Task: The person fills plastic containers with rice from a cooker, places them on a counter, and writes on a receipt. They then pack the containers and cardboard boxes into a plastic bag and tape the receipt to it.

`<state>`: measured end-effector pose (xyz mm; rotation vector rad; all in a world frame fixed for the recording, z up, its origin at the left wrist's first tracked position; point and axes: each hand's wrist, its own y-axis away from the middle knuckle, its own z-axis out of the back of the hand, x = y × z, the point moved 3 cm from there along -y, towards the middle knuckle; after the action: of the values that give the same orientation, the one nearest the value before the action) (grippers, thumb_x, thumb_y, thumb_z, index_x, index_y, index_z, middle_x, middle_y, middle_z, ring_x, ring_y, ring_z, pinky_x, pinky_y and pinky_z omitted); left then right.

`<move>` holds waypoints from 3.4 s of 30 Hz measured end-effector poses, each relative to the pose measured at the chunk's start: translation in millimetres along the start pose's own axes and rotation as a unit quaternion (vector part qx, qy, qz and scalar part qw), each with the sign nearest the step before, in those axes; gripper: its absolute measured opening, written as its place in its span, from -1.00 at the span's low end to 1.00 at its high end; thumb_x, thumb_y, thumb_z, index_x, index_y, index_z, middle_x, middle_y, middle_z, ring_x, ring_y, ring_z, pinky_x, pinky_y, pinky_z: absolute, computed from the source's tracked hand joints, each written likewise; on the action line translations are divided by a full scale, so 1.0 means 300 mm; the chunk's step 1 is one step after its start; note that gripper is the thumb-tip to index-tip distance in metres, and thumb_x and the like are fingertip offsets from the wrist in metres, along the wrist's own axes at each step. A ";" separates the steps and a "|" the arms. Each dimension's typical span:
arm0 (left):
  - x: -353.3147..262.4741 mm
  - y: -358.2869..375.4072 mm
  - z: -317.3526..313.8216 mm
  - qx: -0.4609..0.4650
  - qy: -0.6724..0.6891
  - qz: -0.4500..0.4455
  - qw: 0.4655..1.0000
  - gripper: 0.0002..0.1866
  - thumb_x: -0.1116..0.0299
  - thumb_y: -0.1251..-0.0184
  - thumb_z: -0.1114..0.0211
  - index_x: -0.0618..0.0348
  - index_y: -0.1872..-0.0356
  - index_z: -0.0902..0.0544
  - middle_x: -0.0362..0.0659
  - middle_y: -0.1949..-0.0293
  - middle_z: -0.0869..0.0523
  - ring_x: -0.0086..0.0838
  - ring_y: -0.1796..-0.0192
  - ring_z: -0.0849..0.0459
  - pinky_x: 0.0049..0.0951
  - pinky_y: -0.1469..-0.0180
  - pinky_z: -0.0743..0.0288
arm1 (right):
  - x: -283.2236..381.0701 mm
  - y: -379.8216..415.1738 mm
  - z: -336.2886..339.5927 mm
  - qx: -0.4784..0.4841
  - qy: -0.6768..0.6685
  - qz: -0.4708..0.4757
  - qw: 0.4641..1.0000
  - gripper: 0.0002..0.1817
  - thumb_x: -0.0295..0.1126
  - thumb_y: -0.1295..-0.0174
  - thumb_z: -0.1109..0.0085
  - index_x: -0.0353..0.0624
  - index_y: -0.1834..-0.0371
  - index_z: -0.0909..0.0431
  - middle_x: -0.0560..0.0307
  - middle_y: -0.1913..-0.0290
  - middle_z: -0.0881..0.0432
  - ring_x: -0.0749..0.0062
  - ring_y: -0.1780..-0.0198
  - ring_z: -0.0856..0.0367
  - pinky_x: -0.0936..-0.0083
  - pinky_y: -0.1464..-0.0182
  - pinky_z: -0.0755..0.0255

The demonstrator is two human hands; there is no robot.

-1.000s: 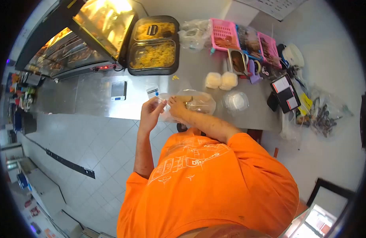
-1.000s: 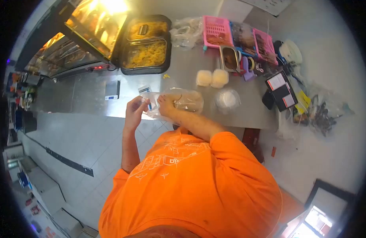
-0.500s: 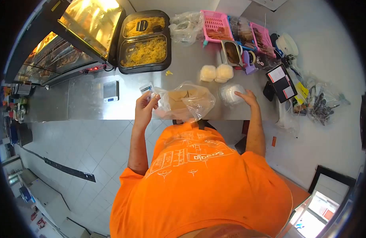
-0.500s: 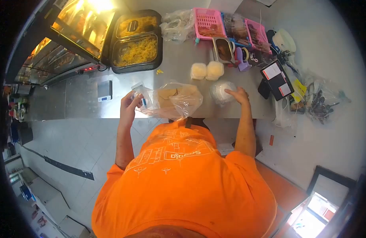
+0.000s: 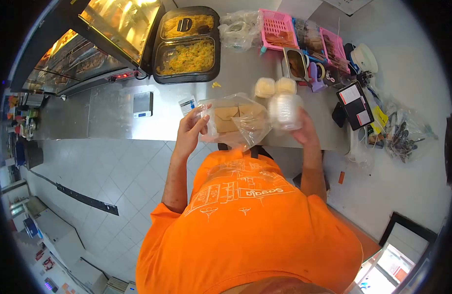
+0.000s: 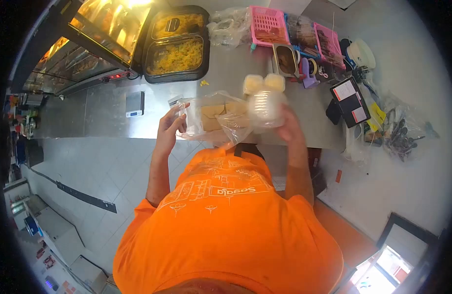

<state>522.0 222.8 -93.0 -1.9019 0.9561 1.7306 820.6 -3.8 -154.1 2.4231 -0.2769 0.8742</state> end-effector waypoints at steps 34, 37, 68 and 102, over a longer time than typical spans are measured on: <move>0.012 0.009 -0.024 -0.114 -0.003 -0.011 0.993 -0.64 0.42 -0.48 -0.05 0.25 -0.17 -0.66 -0.37 0.56 -0.47 -0.75 0.57 -0.38 -0.70 0.49 -0.24 | 0.170 0.041 -0.175 -0.263 0.461 0.291 0.796 -0.38 -0.09 -0.29 -0.29 -0.26 -0.31 -0.45 -0.17 -0.19 -0.59 0.06 -0.29 -0.50 0.15 -0.26 -0.40; 0.020 0.008 0.000 -0.094 -0.011 -0.009 0.995 -0.65 0.43 -0.48 -0.05 0.25 -0.17 -0.66 -0.37 0.57 -0.47 -0.75 0.56 -0.39 -0.71 0.46 -0.25 | 0.081 -0.163 0.486 -0.470 0.573 0.214 0.636 -0.15 0.01 -0.11 -0.46 -0.40 -0.31 -0.40 -0.15 -0.02 -0.67 0.09 -0.16 -0.60 0.16 -0.27 -0.37; -0.004 0.039 0.022 -0.081 -0.032 -0.040 0.995 -0.64 0.42 -0.54 -0.01 0.33 -0.20 -0.61 -0.32 0.46 -0.56 -0.71 0.47 -0.45 -0.68 0.38 -0.37 | -0.442 -0.319 -0.407 0.036 0.486 0.061 0.871 -0.07 -0.30 0.08 -0.59 -0.16 -0.38 -0.23 -0.20 -0.05 -0.58 -0.05 -0.04 -0.66 0.23 -0.04 -0.60; -0.020 -0.033 -0.101 -0.015 0.171 0.082 0.982 -0.80 0.30 -0.56 -0.11 0.23 0.15 -0.59 -0.27 0.42 -0.60 -0.59 0.43 -0.63 -0.53 0.32 -0.60 | 0.004 -0.013 -0.181 -0.147 0.867 0.137 0.456 -0.53 0.08 -0.09 -0.36 -0.17 0.37 -0.64 0.03 0.39 -0.69 0.01 0.32 -0.68 0.13 0.14 -0.54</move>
<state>550.3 209.9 -84.0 -2.2442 1.2475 1.5351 794.3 29.6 -120.3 0.1981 0.0478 2.5219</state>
